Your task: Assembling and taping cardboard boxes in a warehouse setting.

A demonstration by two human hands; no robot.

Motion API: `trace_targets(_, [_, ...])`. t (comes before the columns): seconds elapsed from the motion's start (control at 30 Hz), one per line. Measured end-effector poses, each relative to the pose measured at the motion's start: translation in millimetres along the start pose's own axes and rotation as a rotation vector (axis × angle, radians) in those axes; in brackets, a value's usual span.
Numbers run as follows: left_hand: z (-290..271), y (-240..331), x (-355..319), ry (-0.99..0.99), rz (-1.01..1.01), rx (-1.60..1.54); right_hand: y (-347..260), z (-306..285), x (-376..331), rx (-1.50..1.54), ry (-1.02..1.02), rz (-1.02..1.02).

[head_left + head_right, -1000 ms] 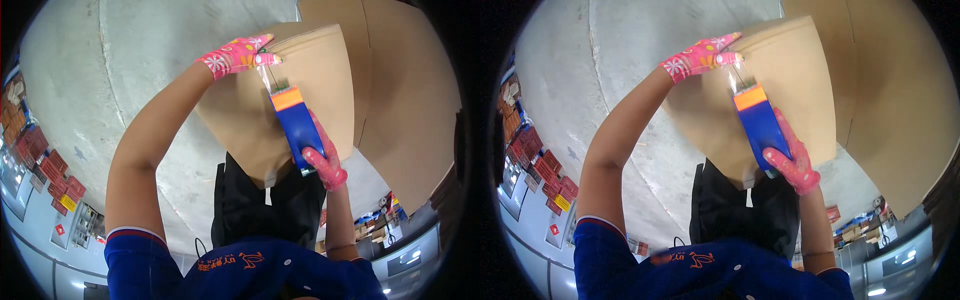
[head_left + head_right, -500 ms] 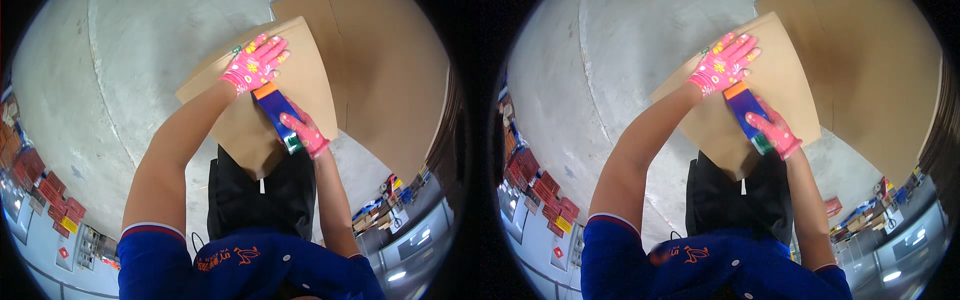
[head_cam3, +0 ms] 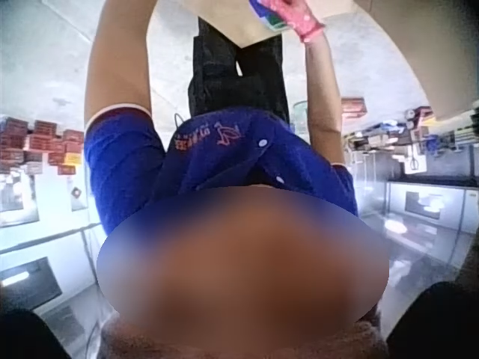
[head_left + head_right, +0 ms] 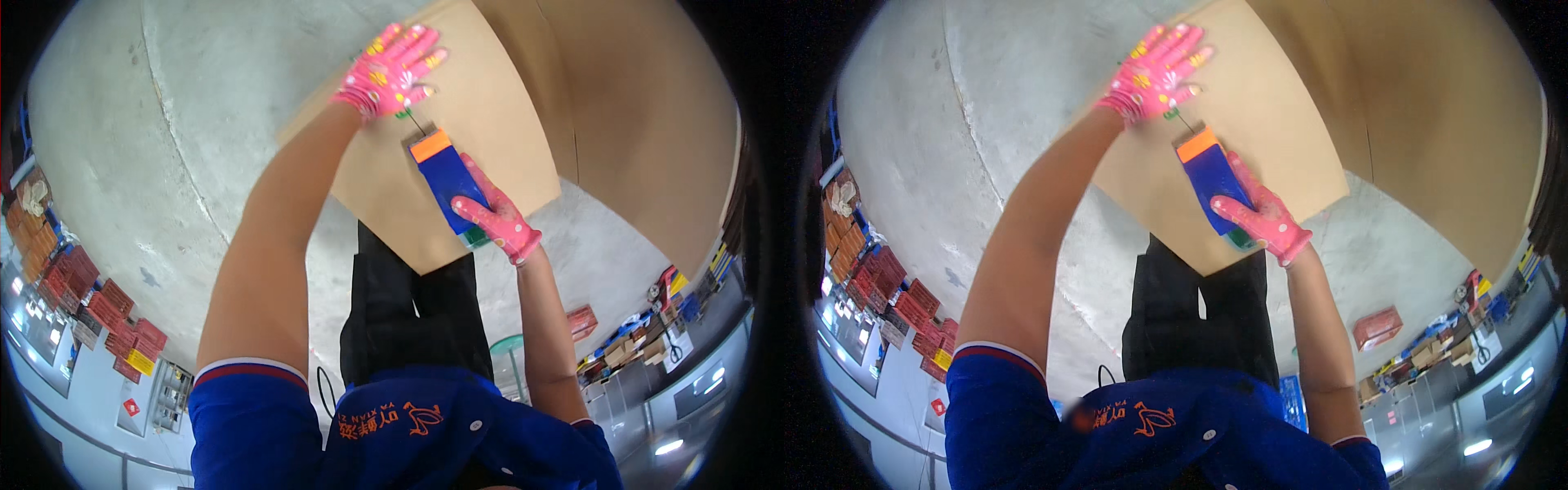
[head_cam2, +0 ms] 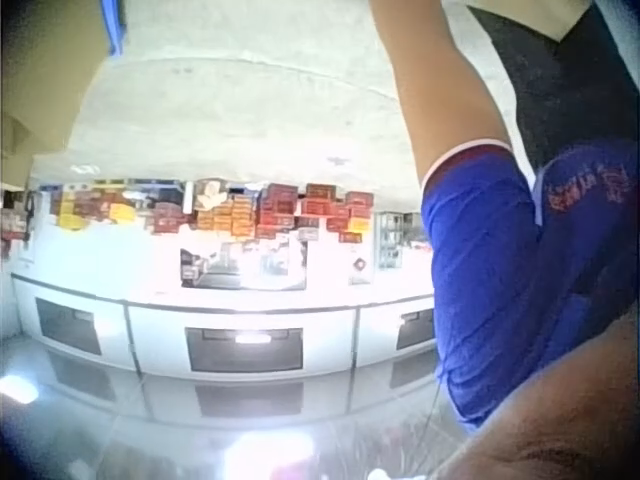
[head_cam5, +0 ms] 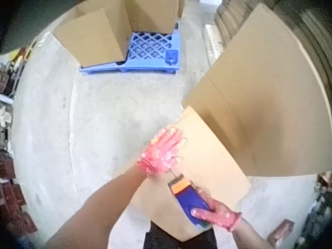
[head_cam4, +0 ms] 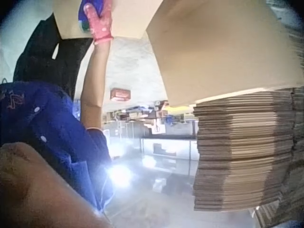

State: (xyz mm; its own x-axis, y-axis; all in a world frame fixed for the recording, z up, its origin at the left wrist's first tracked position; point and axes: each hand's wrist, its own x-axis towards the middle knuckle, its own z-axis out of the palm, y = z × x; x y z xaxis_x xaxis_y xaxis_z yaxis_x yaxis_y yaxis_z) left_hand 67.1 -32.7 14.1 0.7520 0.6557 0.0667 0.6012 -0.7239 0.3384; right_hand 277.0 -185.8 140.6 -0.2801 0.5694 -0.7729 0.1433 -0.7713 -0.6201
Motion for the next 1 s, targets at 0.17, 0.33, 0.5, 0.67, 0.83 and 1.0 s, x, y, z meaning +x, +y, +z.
trace_targets(0.17, [-12,-7,-4,-0.026,0.021,0.044,59,-23,-66,0.125,0.001,0.093])
trace_targets(0.33, [-22,0,-5,0.034,0.041,0.139,101,-25,-89,0.058,0.14,0.188])
trace_targets(0.5, [22,61,-29,0.005,-0.054,0.039,109,-21,-74,-0.02,0.142,0.135])
trace_targets(0.67, [48,135,0,-0.144,0.051,-0.066,114,-13,-69,-0.104,0.137,0.121])
trace_targets(0.83, [40,160,139,-0.601,0.026,0.163,97,-12,-73,-0.223,0.106,0.15])
trace_targets(1.0, [62,159,117,-0.261,0.132,0.155,93,-11,-77,-0.204,0.154,0.091])
